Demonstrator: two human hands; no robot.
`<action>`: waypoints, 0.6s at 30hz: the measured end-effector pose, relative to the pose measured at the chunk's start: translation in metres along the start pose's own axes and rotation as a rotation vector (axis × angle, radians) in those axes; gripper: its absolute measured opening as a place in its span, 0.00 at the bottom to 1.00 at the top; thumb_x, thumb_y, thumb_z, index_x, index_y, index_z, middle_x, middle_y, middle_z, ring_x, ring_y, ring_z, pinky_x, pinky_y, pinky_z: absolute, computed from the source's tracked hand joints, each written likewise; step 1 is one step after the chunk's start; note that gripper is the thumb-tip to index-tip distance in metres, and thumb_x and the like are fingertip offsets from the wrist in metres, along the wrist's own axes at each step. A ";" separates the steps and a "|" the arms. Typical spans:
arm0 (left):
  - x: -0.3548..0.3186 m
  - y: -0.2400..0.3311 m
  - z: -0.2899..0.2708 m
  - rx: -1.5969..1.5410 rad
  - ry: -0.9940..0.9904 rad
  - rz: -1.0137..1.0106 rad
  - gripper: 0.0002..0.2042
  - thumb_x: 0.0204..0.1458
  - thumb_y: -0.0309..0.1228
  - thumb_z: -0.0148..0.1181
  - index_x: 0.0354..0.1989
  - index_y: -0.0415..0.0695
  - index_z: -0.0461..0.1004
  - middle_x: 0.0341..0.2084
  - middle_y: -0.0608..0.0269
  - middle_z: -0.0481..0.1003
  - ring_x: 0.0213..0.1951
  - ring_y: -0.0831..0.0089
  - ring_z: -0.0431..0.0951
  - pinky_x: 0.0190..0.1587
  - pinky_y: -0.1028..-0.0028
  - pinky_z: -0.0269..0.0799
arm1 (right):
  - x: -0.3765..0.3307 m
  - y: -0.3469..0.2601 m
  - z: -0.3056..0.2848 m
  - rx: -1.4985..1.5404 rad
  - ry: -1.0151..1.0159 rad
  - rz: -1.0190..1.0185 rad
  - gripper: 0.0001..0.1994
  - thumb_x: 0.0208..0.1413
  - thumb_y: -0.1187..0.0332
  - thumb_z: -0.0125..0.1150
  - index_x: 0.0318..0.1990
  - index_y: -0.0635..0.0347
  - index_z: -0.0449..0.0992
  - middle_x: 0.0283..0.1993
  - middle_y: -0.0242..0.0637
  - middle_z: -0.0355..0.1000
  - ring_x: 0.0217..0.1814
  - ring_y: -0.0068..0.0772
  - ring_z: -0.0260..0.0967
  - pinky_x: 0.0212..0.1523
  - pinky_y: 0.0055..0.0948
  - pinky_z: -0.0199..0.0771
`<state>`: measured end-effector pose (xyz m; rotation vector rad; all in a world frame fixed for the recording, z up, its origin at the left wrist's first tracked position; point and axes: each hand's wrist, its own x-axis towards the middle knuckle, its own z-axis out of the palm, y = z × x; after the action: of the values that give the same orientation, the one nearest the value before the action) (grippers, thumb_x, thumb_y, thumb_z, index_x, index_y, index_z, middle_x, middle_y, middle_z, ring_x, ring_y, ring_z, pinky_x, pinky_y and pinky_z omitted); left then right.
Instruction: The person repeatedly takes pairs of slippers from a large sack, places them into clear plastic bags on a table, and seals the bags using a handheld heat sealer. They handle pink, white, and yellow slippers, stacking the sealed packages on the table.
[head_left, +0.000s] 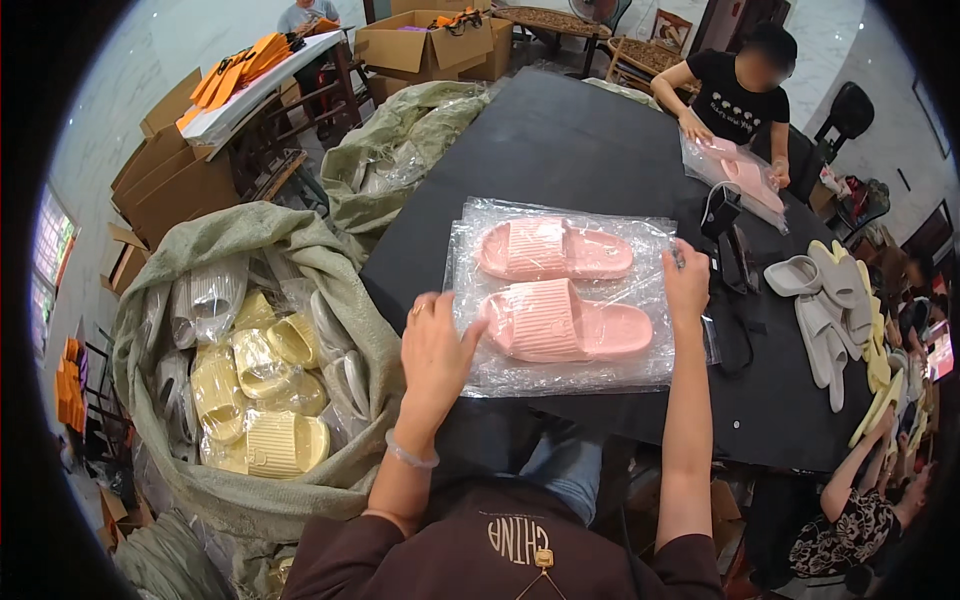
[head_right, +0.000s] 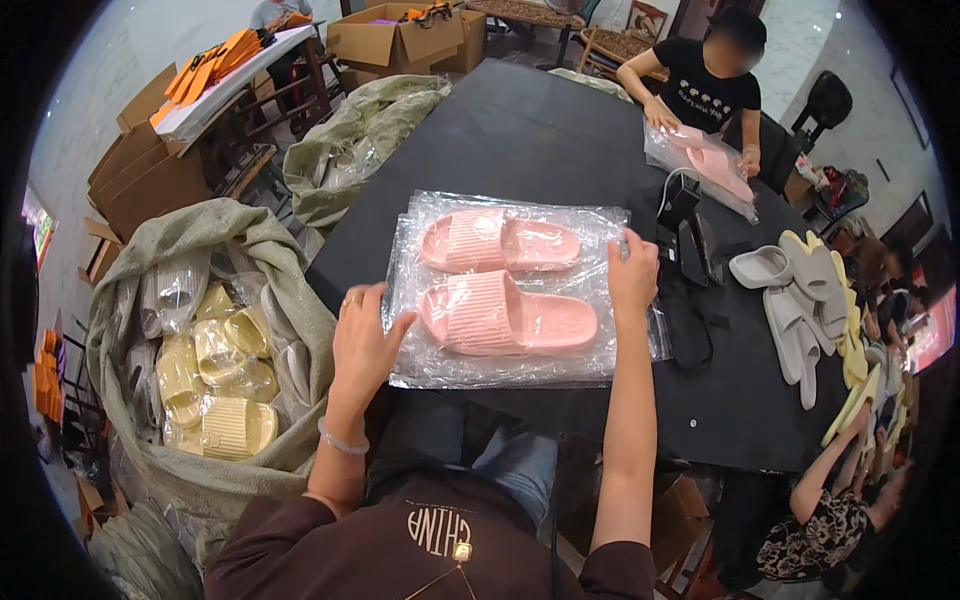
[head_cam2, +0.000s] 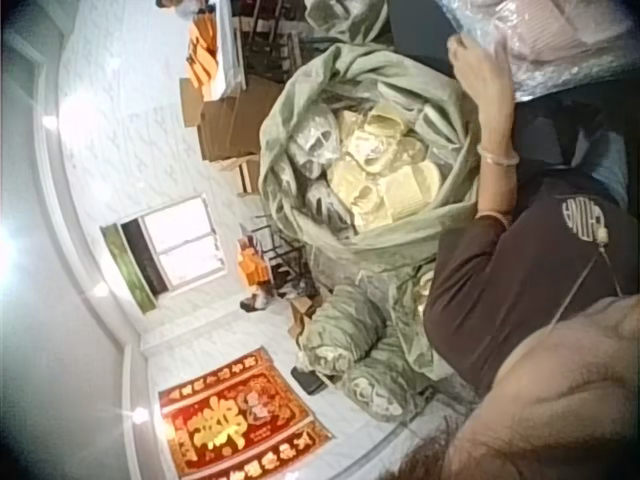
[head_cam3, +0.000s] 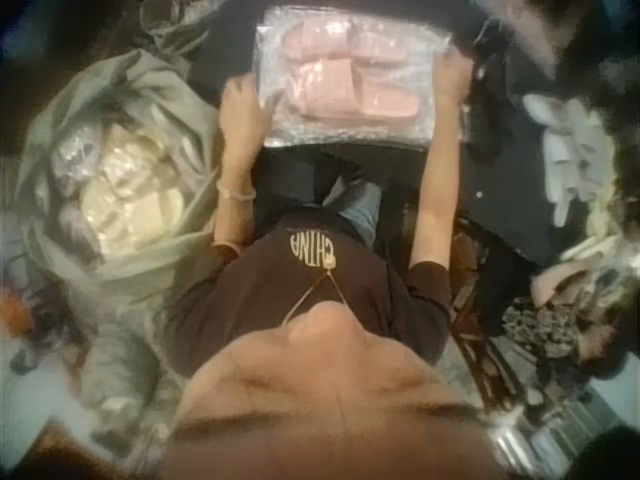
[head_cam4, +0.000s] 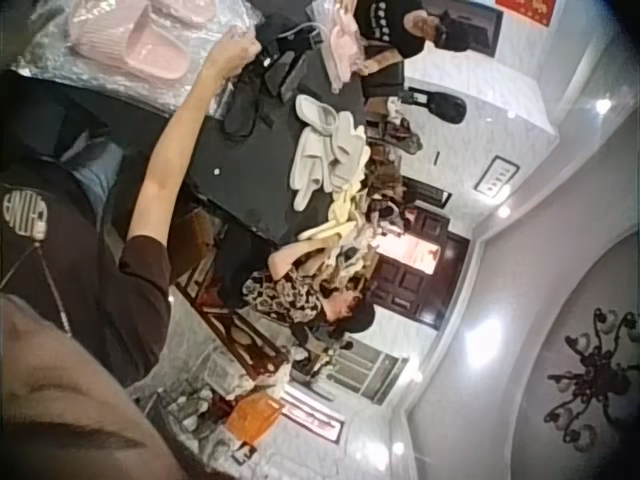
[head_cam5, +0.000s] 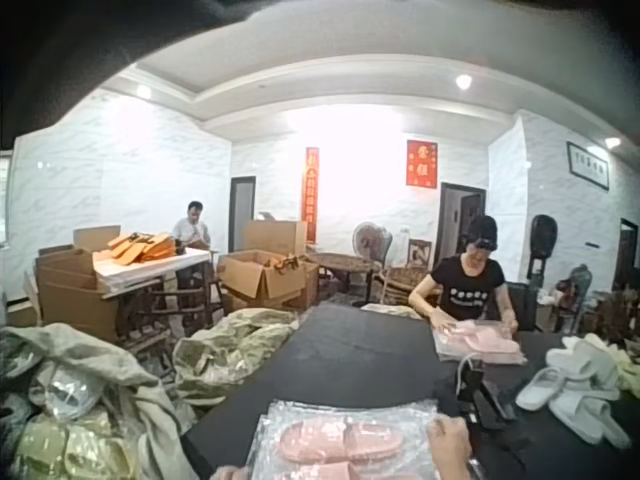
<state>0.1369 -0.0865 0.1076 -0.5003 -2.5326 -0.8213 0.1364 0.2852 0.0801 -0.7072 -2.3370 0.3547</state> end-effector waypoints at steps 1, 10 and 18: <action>0.014 0.006 0.002 -0.040 -0.010 -0.001 0.19 0.48 0.34 0.63 0.44 0.35 0.70 0.38 0.47 0.72 0.44 0.52 0.72 0.48 0.61 0.67 | -0.001 0.003 0.002 -0.054 0.058 -0.058 0.19 0.54 0.55 0.58 0.52 0.51 0.72 0.49 0.40 0.68 0.50 0.44 0.68 0.47 0.39 0.68; 0.152 -0.029 0.125 0.118 -0.269 -0.383 0.25 0.49 0.51 0.59 0.42 0.39 0.75 0.40 0.52 0.76 0.47 0.56 0.75 0.47 0.61 0.70 | 0.005 0.020 0.006 0.260 -0.084 0.119 0.23 0.53 0.62 0.59 0.56 0.61 0.67 0.41 0.43 0.73 0.43 0.42 0.71 0.46 0.37 0.69; 0.171 -0.079 0.143 -0.103 -0.168 -0.309 0.15 0.54 0.45 0.55 0.38 0.48 0.77 0.34 0.49 0.77 0.41 0.53 0.77 0.44 0.58 0.71 | 0.002 0.035 0.004 0.389 -0.097 0.089 0.19 0.51 0.66 0.61 0.50 0.63 0.72 0.30 0.42 0.75 0.32 0.38 0.73 0.38 0.35 0.71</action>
<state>-0.0839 -0.0234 0.0510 -0.2182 -2.7761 -1.0638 0.1465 0.3148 0.0628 -0.6118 -2.2337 0.8727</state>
